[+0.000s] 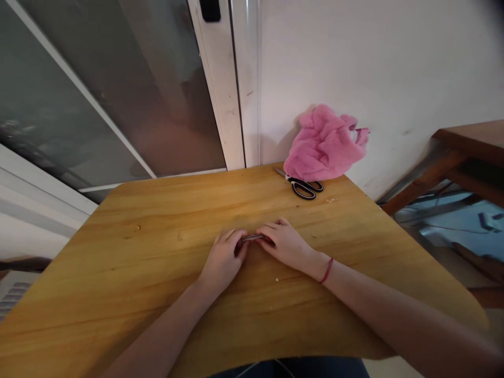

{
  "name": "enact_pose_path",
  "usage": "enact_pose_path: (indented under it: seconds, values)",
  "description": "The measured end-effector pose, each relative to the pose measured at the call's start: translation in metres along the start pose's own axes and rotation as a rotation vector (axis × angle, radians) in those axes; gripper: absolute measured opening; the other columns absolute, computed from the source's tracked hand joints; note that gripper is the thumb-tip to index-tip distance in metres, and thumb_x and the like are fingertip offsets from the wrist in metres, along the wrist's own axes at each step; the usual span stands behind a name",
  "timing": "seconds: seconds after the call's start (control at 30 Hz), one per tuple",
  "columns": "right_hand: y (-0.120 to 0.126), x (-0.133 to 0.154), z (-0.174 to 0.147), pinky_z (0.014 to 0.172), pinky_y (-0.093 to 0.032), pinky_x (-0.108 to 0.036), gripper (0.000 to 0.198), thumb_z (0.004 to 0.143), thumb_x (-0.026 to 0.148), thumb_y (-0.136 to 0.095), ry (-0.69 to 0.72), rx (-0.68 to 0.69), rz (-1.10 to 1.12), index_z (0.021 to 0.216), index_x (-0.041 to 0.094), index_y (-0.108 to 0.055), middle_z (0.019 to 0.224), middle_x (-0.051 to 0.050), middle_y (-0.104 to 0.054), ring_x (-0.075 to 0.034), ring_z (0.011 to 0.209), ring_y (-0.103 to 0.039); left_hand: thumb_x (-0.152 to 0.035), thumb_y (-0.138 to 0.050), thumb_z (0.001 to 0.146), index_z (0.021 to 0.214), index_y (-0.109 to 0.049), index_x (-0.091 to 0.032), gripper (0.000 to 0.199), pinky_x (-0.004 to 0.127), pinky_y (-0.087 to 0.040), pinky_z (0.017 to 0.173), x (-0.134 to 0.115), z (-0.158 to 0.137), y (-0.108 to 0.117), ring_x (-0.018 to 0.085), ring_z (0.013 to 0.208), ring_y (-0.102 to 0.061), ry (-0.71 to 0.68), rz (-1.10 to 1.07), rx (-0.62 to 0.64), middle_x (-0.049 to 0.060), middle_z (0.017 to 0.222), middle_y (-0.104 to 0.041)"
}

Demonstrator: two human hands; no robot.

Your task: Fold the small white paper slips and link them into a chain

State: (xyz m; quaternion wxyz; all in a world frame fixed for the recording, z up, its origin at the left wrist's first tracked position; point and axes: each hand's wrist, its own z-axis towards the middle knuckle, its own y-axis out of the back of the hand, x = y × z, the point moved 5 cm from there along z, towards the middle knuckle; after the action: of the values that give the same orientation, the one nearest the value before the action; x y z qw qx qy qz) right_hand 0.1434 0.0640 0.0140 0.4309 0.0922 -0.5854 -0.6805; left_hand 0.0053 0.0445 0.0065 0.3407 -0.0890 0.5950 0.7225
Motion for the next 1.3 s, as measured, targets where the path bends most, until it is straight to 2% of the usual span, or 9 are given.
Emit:
enact_pose_path:
  seconds: [0.1, 0.23, 0.37, 0.47, 0.53, 0.77, 0.93, 1.13, 1.3]
  values:
    - [0.008, 0.003, -0.001, 0.074, -0.031, -0.029, 0.012, 0.085, 0.019, -0.05, -0.011, -0.072, 0.093, 0.092, 0.016, -0.058, 0.074, -0.002, -0.061, -0.013, 0.067, -0.052, -0.021, -0.049, 0.082, 0.089, -0.056, -0.021, 0.01, 0.026, -0.041, 0.063, -0.003, -0.002, 0.007, 0.013, 0.065, -0.049, 0.034, -0.146, -0.078, -0.001, 0.07, -0.052]
    - [0.011, 0.003, -0.003, 0.06, -0.033, -0.025, 0.014, 0.086, 0.027, -0.049, -0.145, -0.079, 0.437, 0.087, 0.017, -0.057, 0.068, 0.001, -0.053, -0.012, 0.061, -0.045, -0.028, -0.054, 0.081, 0.095, -0.056, -0.022, 0.016, 0.024, -0.043, 0.063, -0.006, -0.002, 0.012, 0.012, 0.067, -0.049, 0.127, -0.389, -0.1, -0.001, 0.073, -0.051]
    - [0.001, 0.002, -0.002, 0.05, -0.03, -0.022, 0.021, 0.086, 0.038, -0.048, -0.293, 0.026, 0.899, 0.084, 0.018, -0.053, 0.068, 0.003, -0.044, -0.009, 0.056, -0.037, -0.031, -0.054, 0.081, 0.117, -0.049, -0.024, 0.037, 0.029, -0.047, 0.079, -0.008, 0.0, 0.008, 0.016, 0.092, -0.057, 0.18, -0.694, 0.032, 0.004, 0.101, -0.061]
    - [-0.008, 0.003, -0.002, 0.045, -0.025, -0.021, 0.023, 0.084, 0.041, -0.05, -0.36, 0.125, 1.174, 0.086, 0.018, -0.052, 0.065, 0.004, -0.04, -0.007, 0.05, -0.033, -0.032, -0.049, 0.085, 0.118, -0.053, -0.024, 0.034, 0.034, -0.039, 0.096, -0.01, 0.0, 0.006, 0.019, 0.114, -0.049, 0.155, -0.731, 0.071, 0.005, 0.119, -0.057]
    - [-0.012, 0.004, -0.001, 0.043, -0.024, -0.021, 0.024, 0.083, 0.041, -0.052, -0.369, 0.157, 1.242, 0.086, 0.017, -0.052, 0.062, 0.005, -0.04, -0.007, 0.049, -0.033, -0.033, -0.045, 0.088, 0.117, -0.056, -0.023, 0.033, 0.036, -0.034, 0.102, -0.01, -0.001, 0.003, 0.02, 0.119, -0.046, 0.164, -0.782, 0.093, 0.005, 0.123, -0.056]
    - [-0.019, 0.01, -0.003, 0.043, -0.028, -0.02, 0.028, 0.088, 0.043, -0.044, -0.339, 0.175, 1.163, 0.087, 0.017, -0.052, 0.061, 0.003, -0.05, -0.007, 0.047, -0.038, -0.038, -0.047, 0.086, 0.12, -0.056, -0.018, 0.04, 0.037, -0.035, 0.1, -0.006, -0.006, -0.014, 0.023, 0.111, -0.053, 0.351, -1.107, 0.054, 0.009, 0.125, -0.057]
    - [-0.018, 0.014, -0.006, 0.043, -0.029, -0.019, 0.038, 0.09, 0.047, -0.039, -0.353, 0.132, 0.958, 0.072, 0.016, -0.051, 0.06, 0.001, -0.053, -0.007, 0.047, -0.04, -0.036, -0.052, 0.084, 0.112, -0.062, -0.016, 0.036, 0.038, -0.031, 0.102, -0.002, -0.007, -0.015, 0.024, 0.112, -0.053, 0.393, -1.175, -0.002, 0.011, 0.12, -0.06]
    - [-0.02, 0.012, -0.008, 0.044, -0.029, -0.019, 0.047, 0.09, 0.05, -0.037, -0.354, 0.144, 0.824, 0.061, 0.016, -0.052, 0.054, 0.002, -0.051, -0.006, 0.044, -0.039, -0.033, -0.061, 0.078, 0.103, -0.067, -0.013, 0.032, 0.036, -0.041, 0.092, 0.0, -0.005, -0.012, 0.023, 0.098, -0.06, 0.458, -1.22, -0.055, 0.011, 0.103, -0.069]
    - [-0.019, 0.012, -0.005, 0.042, -0.03, -0.018, 0.046, 0.09, 0.049, -0.037, -0.386, 0.099, 0.874, 0.062, 0.016, -0.052, 0.052, 0.002, -0.051, -0.006, 0.042, -0.039, -0.029, -0.061, 0.078, 0.101, -0.067, -0.012, 0.029, 0.034, -0.047, 0.084, -0.006, -0.001, -0.014, 0.022, 0.093, -0.062, 0.488, -1.468, 0.017, 0.011, 0.101, -0.068]
